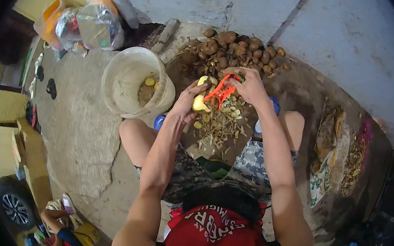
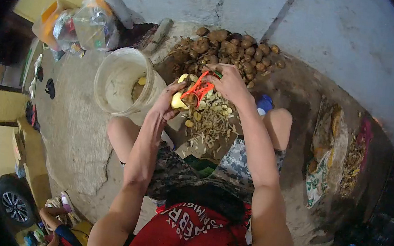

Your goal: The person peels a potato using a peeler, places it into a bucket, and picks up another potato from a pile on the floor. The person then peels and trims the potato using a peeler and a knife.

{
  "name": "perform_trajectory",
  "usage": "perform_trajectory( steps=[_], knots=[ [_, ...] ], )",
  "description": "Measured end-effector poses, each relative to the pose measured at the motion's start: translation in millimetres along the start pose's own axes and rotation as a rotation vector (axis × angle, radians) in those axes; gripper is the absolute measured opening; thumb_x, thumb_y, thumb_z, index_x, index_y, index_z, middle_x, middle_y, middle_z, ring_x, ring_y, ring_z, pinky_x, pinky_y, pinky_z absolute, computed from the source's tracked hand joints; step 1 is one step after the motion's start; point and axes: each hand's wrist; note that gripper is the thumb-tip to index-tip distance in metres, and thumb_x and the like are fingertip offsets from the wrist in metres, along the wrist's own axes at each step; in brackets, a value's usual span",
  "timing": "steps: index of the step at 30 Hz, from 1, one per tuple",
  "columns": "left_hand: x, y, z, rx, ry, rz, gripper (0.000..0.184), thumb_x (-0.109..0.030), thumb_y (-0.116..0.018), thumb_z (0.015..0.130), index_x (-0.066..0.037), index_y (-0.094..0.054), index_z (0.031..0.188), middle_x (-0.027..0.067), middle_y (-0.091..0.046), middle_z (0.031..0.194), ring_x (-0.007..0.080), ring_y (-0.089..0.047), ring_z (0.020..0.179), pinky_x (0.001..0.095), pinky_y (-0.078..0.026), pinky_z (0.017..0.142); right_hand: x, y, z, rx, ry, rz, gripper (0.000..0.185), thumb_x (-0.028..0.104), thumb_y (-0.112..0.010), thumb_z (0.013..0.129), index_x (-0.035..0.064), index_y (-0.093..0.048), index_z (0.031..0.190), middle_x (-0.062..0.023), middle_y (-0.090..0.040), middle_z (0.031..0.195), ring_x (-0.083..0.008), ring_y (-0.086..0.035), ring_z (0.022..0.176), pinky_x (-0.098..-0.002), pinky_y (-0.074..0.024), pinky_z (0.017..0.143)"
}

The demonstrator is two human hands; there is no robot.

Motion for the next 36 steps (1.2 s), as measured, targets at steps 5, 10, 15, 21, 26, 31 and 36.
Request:
perform_trajectory(
  steps=[5,10,15,21,26,31,36],
  knots=[
    [-8,-6,-26,0.013,0.064,0.136,0.051,-0.010,-0.055,0.091,-0.003,-0.040,0.139,0.0110,-0.062,0.114,0.0178,-0.068,0.084,0.0276,-0.060,0.066,-44,29,8,-0.212,-0.191,-0.111,0.028,0.020,-0.073,0.081,0.0025,-0.069,0.102,-0.0182,-0.069,0.091,-0.0280,-0.067,0.081,-0.0370,-0.0504,0.076],
    [0,18,-15,0.086,0.000,-0.019,0.048,-0.018,-0.054,0.096,-0.006,-0.040,0.140,0.0108,-0.061,0.119,0.0197,-0.067,0.093,0.0322,-0.060,0.075,2,39,1,-0.172,-0.301,-0.177,0.026,0.020,-0.072,0.081,0.0058,-0.070,0.103,-0.0148,-0.070,0.095,-0.0271,-0.067,0.085,-0.0372,-0.0500,0.078],
    [2,7,-9,0.002,-0.042,-0.115,0.051,-0.021,-0.051,0.098,-0.009,-0.034,0.144,0.0094,-0.061,0.120,0.0188,-0.066,0.096,0.0326,-0.059,0.074,27,9,-9,-0.036,-0.105,0.032,0.023,0.012,-0.071,0.079,0.0040,-0.070,0.101,-0.0137,-0.071,0.100,-0.0246,-0.067,0.095,-0.0362,-0.0483,0.086],
    [8,12,-19,0.044,0.090,0.171,0.051,-0.022,-0.053,0.097,-0.008,-0.038,0.143,0.0098,-0.063,0.115,0.0143,-0.068,0.081,0.0241,-0.056,0.053,-4,34,4,-0.088,-0.113,-0.113,0.029,0.022,-0.070,0.083,0.0031,-0.068,0.105,-0.0191,-0.067,0.094,-0.0351,-0.064,0.092,-0.0407,-0.0489,0.083],
    [6,9,-20,0.119,0.031,-0.084,0.044,-0.025,-0.055,0.096,-0.006,-0.048,0.134,0.0116,-0.064,0.116,0.0205,-0.068,0.091,0.0353,-0.059,0.074,-27,41,4,-0.121,-0.280,-0.139,0.032,0.027,-0.071,0.085,0.0004,-0.067,0.102,-0.0181,-0.067,0.087,-0.0307,-0.064,0.084,-0.0374,-0.0492,0.080],
    [1,17,-7,0.152,-0.008,-0.260,0.038,-0.028,-0.051,0.098,-0.004,-0.053,0.127,0.0115,-0.066,0.110,0.0226,-0.068,0.088,0.0395,-0.058,0.078,-23,26,-1,-0.124,-0.115,0.155,0.036,0.032,-0.072,0.084,0.0007,-0.066,0.101,-0.0168,-0.067,0.087,-0.0293,-0.064,0.082,-0.0366,-0.0490,0.078],
    [13,14,-1,0.033,0.002,-0.214,0.036,-0.028,-0.051,0.098,-0.007,-0.053,0.127,0.0095,-0.066,0.107,0.0222,-0.067,0.088,0.0385,-0.057,0.078,-5,1,3,-0.151,-0.193,-0.310,0.042,0.039,-0.068,0.084,0.0011,-0.068,0.101,-0.0229,-0.068,0.094,-0.0356,-0.066,0.090,-0.0413,-0.0499,0.081]
  ],
)
Point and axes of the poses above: each hand's wrist, its own z-axis towards the middle knuckle, its own y-axis out of the back of the hand, x = y × z
